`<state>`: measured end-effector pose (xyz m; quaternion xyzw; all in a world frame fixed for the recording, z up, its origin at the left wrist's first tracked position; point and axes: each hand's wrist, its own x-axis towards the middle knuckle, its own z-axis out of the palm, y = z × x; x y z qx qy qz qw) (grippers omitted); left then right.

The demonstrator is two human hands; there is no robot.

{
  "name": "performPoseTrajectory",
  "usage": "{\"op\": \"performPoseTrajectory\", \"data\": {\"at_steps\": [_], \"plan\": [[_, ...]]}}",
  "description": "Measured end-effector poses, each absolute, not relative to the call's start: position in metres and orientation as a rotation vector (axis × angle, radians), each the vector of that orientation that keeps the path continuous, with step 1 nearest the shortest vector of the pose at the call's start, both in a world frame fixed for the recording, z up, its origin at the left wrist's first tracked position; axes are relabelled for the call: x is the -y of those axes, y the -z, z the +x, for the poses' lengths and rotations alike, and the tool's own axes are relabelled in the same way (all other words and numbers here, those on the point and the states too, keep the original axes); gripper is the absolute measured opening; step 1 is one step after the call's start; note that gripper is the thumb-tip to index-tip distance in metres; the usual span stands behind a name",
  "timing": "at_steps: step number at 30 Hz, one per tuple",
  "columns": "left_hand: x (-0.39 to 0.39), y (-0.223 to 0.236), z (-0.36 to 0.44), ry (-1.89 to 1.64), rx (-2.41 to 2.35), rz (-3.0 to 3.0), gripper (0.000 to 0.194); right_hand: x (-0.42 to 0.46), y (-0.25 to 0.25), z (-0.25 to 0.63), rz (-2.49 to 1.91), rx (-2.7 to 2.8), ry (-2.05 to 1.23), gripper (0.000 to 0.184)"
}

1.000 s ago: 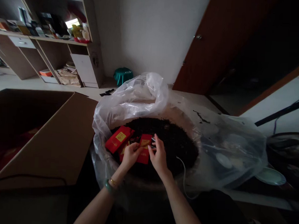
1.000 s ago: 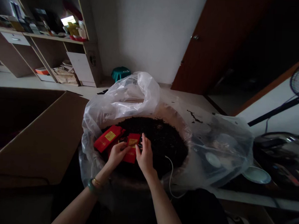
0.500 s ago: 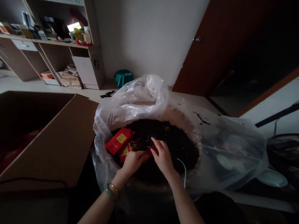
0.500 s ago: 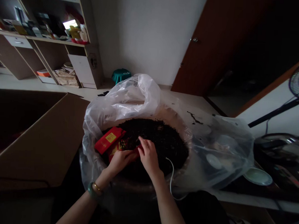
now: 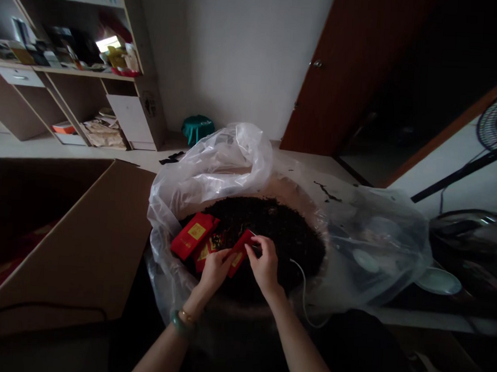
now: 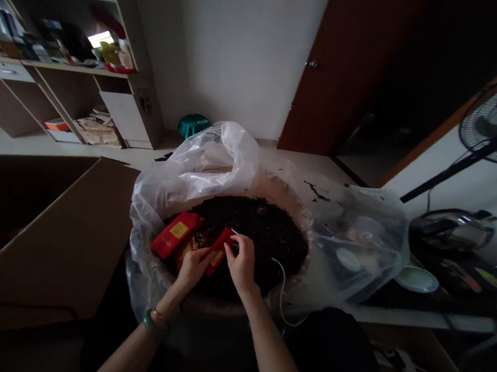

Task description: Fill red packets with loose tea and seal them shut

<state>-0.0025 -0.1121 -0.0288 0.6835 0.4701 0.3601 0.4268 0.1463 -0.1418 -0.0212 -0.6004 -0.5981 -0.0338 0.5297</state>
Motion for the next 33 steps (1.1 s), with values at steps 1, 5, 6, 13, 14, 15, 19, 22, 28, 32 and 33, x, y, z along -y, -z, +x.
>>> {"op": "performPoseTrajectory", "data": {"at_steps": [1,5,6,13,14,15,19,22,28,32,33], "plan": [[0.113,0.027,-0.002,-0.898,-1.171,1.717,0.035,0.141,0.021,0.148,-1.447,1.415,0.076,0.026],[0.113,0.024,-0.002,-0.897,-1.172,1.715,0.036,0.139,0.024,0.151,-1.46,1.503,0.117,0.036],[0.113,0.024,-0.002,-0.895,-1.181,1.708,0.036,0.14,0.025,0.151,-1.449,1.525,0.132,0.035],[0.112,0.027,-0.003,-0.899,-1.201,1.68,0.038,0.145,0.022,0.146,-1.368,1.492,0.266,0.021],[0.112,0.026,-0.003,-0.9,-1.206,1.681,0.038,0.146,0.019,0.147,-1.393,1.476,0.273,0.015],[0.113,0.026,-0.004,-0.899,-1.211,1.688,0.038,0.148,0.016,0.147,-1.42,1.474,0.27,0.011],[0.116,0.023,-0.005,-0.883,-1.194,1.783,0.034,0.151,0.007,0.153,-1.441,1.659,0.129,0.022],[0.117,0.022,-0.006,-0.828,-1.113,1.81,0.03,0.152,0.007,0.161,-1.458,1.717,-0.051,0.024],[0.113,0.017,-0.011,-0.979,-1.043,1.148,0.044,0.163,0.007,0.171,-1.431,1.419,-0.558,0.024],[0.111,0.012,-0.012,-0.989,-0.941,0.808,0.053,0.172,-0.004,0.155,-1.281,1.379,-0.96,0.027],[0.112,0.012,-0.012,-0.976,-0.929,0.8,0.052,0.172,-0.006,0.15,-1.252,1.395,-1.038,0.029]]}}
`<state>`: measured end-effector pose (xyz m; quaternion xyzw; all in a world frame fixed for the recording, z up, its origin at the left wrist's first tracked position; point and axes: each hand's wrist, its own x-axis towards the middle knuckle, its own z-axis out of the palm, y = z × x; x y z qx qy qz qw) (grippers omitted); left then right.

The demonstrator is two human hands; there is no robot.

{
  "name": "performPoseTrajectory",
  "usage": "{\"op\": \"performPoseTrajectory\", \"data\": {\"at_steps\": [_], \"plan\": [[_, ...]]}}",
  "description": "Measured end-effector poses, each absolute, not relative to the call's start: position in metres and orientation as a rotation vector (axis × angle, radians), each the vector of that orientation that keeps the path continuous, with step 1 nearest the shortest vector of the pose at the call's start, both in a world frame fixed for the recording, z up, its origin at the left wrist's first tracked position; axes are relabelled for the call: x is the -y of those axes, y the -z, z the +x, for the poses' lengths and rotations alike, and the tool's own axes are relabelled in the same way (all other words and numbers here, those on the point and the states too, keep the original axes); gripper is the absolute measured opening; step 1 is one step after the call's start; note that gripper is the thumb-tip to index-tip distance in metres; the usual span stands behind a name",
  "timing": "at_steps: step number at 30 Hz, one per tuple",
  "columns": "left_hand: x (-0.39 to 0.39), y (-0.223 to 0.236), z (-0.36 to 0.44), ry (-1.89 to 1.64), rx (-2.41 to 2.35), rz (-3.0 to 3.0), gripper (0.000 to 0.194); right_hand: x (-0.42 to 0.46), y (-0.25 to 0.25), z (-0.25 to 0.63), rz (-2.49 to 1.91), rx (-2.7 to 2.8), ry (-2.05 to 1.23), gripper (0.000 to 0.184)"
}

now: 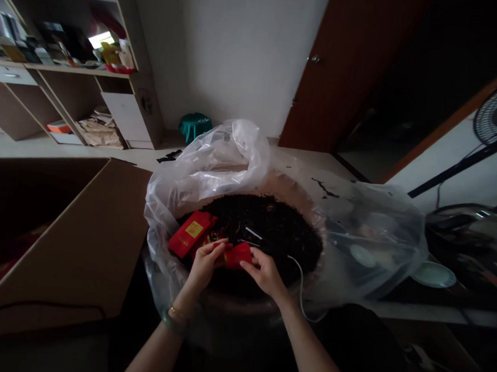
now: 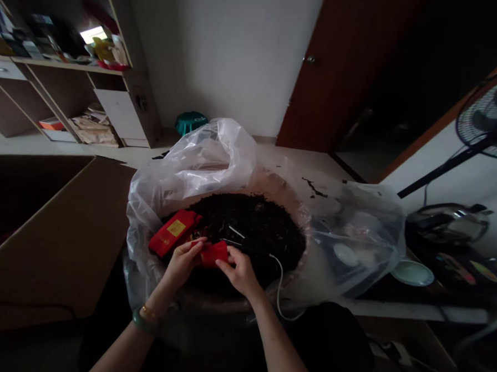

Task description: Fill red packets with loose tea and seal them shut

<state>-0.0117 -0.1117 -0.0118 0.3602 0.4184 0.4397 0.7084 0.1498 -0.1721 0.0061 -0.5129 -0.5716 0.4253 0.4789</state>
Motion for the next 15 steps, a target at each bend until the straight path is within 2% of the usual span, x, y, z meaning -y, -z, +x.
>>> {"op": "performPoseTrajectory", "data": {"at_steps": [3,8,15], "plan": [[0.113,0.011,-0.011,-0.965,-0.931,0.837,0.049,0.17,-0.006,0.14,-1.245,1.392,-1.092,0.027],[0.114,0.012,-0.014,-1.046,-1.05,0.854,0.053,0.165,0.007,0.147,-1.449,1.207,-0.811,0.029],[0.116,0.012,-0.014,-0.956,-1.048,0.917,0.057,0.169,0.003,0.15,-1.219,1.144,-1.235,0.043]]}}
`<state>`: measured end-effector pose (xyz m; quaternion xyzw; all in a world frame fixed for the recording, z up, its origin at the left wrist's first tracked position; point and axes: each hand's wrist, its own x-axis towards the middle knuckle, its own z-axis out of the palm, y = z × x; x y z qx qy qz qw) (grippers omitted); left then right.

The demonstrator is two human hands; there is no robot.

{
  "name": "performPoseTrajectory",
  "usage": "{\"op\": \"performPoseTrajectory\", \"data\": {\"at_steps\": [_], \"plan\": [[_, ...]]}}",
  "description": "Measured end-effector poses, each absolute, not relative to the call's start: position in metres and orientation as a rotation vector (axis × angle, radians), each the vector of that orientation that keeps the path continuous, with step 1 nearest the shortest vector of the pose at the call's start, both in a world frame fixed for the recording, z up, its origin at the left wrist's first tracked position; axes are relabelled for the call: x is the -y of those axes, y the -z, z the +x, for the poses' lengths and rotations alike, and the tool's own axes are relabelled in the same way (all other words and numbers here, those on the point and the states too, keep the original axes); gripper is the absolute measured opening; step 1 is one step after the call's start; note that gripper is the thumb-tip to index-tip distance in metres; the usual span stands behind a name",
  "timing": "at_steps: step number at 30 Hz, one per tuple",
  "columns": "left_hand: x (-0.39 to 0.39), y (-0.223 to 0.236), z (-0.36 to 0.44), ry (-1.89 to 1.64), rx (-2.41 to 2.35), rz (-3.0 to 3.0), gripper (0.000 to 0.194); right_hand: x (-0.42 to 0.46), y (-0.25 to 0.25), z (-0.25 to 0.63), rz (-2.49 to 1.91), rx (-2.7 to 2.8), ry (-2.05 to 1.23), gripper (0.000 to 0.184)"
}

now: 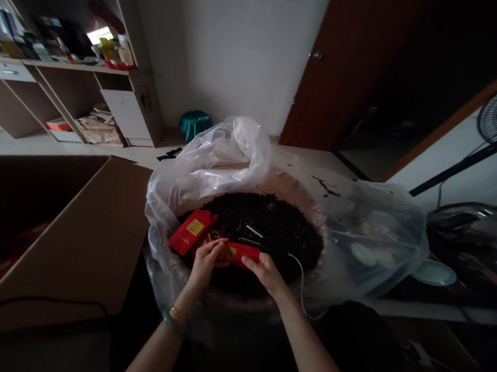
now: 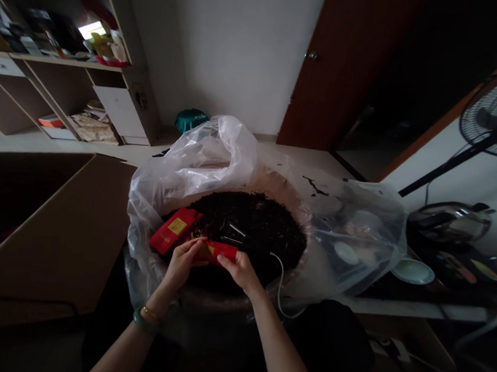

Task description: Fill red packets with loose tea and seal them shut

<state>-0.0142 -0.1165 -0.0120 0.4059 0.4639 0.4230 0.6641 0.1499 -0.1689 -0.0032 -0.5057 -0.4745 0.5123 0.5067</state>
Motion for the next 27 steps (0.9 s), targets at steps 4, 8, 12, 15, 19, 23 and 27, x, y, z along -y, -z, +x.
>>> {"op": "performPoseTrajectory", "data": {"at_steps": [4,8,12,15,19,23,27], "plan": [[0.117,0.012,-0.015,-0.897,-1.055,0.898,0.057,0.168,0.008,0.151,-1.299,0.991,-1.332,0.053],[0.113,0.014,-0.016,-0.901,-1.041,0.943,0.056,0.169,0.015,0.15,-1.13,0.951,-1.438,0.051],[0.112,0.018,-0.018,-0.965,-1.119,1.259,0.048,0.173,0.021,0.146,-1.083,0.891,-1.483,0.05],[0.119,0.019,-0.02,-1.153,-1.289,1.779,0.045,0.171,0.026,0.147,-1.073,0.902,-1.509,0.051],[0.129,0.014,-0.022,-0.849,-1.159,2.522,0.071,0.165,0.025,0.149,-1.131,1.078,-1.495,0.06],[0.126,0.015,-0.023,-0.61,-1.1,2.667,0.069,0.163,0.014,0.146,-1.228,1.231,-1.393,0.061],[0.121,0.024,-0.022,-0.69,-1.072,2.613,0.064,0.164,0.004,0.142,-1.192,1.245,-1.381,0.061]]}}
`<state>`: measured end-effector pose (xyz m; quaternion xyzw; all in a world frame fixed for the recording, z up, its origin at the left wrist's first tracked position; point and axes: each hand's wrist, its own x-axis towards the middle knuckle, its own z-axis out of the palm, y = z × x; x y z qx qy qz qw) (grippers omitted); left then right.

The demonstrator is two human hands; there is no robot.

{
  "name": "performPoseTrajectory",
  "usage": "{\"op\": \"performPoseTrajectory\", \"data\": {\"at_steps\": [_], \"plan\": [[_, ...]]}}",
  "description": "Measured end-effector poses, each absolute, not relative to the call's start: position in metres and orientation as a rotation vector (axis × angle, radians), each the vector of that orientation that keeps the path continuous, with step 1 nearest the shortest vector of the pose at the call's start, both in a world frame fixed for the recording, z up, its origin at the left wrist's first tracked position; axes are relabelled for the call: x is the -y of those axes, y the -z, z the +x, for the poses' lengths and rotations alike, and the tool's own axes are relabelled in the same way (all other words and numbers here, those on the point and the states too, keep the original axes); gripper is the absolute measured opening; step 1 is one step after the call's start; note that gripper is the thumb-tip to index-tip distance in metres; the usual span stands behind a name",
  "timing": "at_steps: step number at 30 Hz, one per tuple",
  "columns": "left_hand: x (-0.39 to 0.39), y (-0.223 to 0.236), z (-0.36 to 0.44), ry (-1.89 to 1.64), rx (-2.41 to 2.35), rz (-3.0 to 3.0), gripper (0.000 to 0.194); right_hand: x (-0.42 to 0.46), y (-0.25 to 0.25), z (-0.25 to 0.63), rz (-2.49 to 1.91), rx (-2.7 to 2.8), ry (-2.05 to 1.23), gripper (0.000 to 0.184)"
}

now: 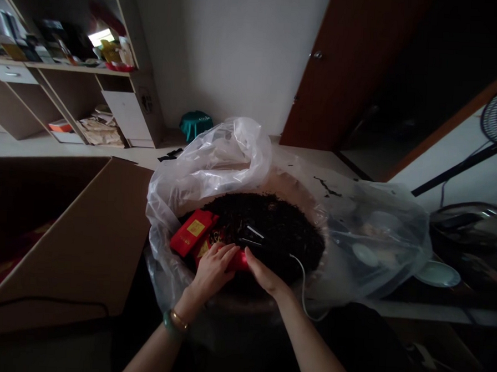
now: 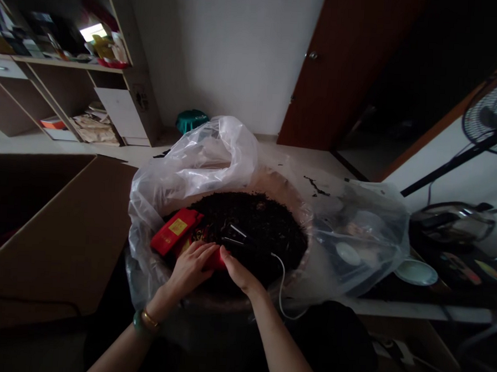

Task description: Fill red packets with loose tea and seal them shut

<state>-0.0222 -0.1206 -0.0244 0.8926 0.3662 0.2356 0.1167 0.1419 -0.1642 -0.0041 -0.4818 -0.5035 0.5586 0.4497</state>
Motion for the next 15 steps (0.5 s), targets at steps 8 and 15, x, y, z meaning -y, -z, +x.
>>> {"op": "performPoseTrajectory", "data": {"at_steps": [8,15], "plan": [[0.116,0.026,-0.027,-1.005,-1.271,2.379,0.054,0.159,0.0,0.168,-1.235,1.064,-1.251,0.073],[0.11,0.031,-0.03,-1.275,-1.359,2.084,0.051,0.131,0.032,0.193,-1.705,1.453,-0.747,0.031]]}}
